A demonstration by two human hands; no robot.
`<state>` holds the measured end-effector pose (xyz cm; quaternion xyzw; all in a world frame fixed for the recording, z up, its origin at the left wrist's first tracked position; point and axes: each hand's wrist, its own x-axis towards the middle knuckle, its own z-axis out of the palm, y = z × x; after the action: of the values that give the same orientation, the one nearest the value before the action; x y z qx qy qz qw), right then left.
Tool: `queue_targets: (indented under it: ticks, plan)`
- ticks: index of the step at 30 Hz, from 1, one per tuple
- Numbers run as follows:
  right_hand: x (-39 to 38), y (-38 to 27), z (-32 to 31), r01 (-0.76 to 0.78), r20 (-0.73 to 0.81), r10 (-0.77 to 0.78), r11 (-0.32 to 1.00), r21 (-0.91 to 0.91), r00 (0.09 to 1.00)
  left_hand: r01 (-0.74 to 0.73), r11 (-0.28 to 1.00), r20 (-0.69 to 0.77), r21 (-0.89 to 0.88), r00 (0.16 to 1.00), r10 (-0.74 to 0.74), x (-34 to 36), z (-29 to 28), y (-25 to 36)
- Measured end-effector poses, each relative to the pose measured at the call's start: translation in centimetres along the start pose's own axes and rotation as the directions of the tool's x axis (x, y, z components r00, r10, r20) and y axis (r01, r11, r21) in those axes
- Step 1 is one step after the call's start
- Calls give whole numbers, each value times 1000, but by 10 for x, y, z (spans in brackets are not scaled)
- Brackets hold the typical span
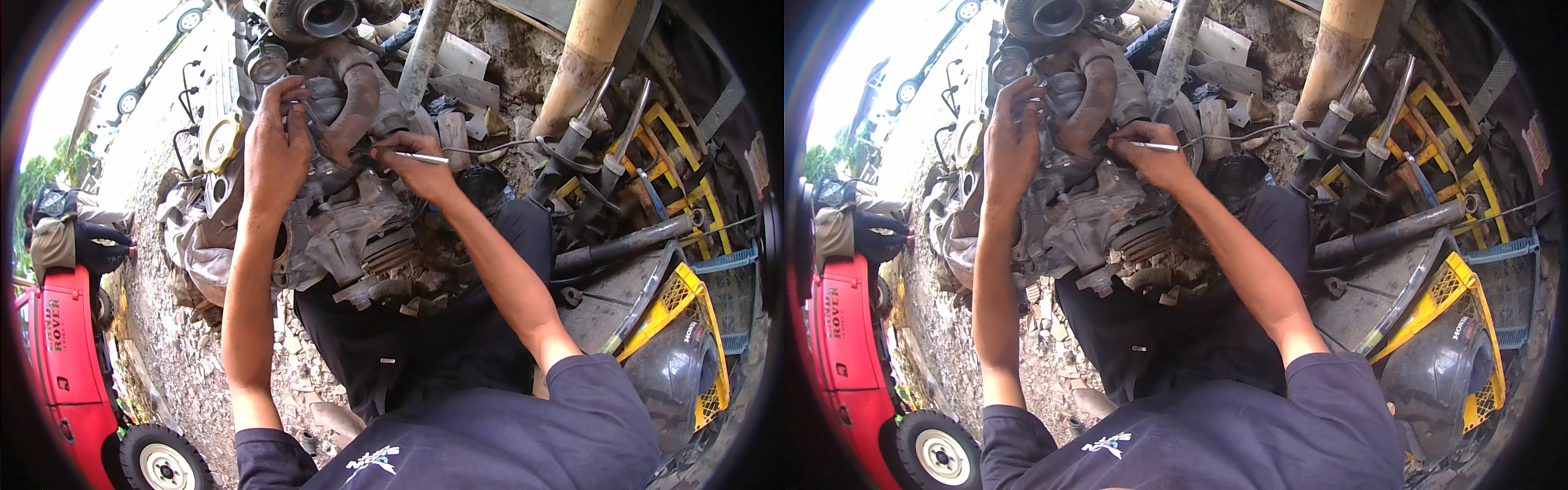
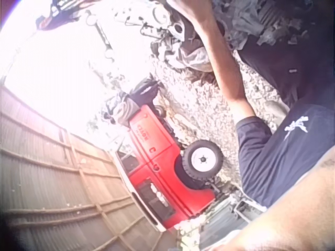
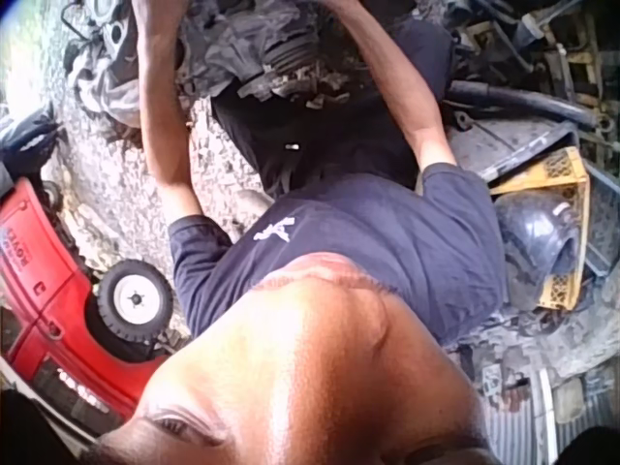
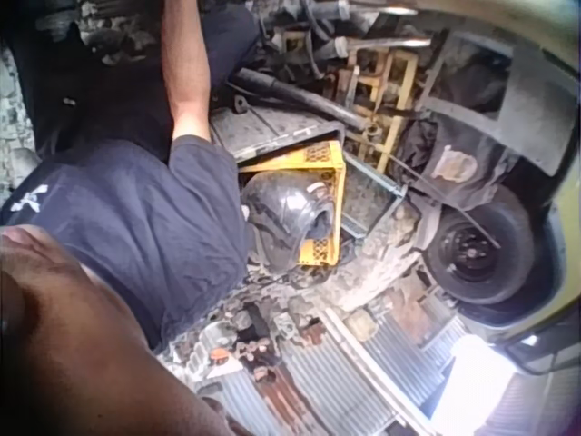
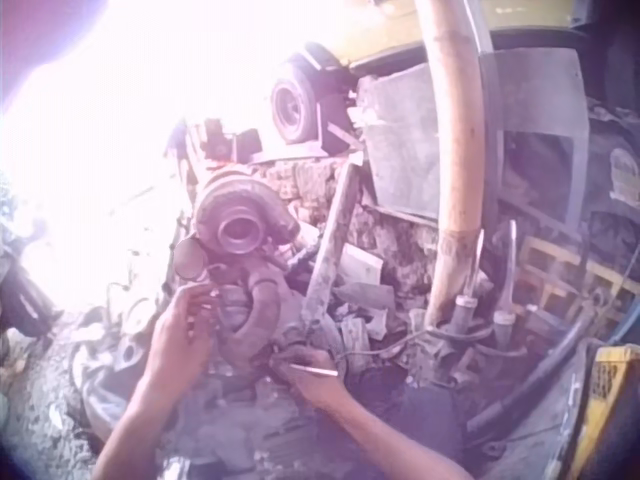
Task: The person uses a wrench and a screwdriver to work on a disassembled engine block, pours a liquid from a small bottle onto a component, and wipes the engine parts with a cloth.
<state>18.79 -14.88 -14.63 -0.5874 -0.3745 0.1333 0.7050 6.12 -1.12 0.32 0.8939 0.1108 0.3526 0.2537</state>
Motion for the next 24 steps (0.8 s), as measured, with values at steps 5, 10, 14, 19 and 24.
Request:
queue_targets:
  ticks: [5, 10, 14, 19, 24]
  plan:
    - [2, -26, -23, -143, -45, 136, 937, -320, 990, 19, 998, 3, 68, 1000, -20, -5, -8, 1]
    - [-4, -26, -10, -183, -153, 162, 974, -132, 975, 12, 996, 22, 89, 1000, -14, -3, -4, -2]
    - [-14, -9, -18, -139, -208, 86, 956, -257, 974, -3, 990, 30, 141, 1000, -2, -3, -7, -3]
    - [-13, -3, -4, -107, -225, 128, 989, 102, 966, 15, 998, 17, 67, 1000, -16, -2, -3, 4]
    - [-24, 9, -25, -110, -243, 94, 993, -53, 965, -30, 989, 11, 148, 1000, 29, -2, -5, -2]
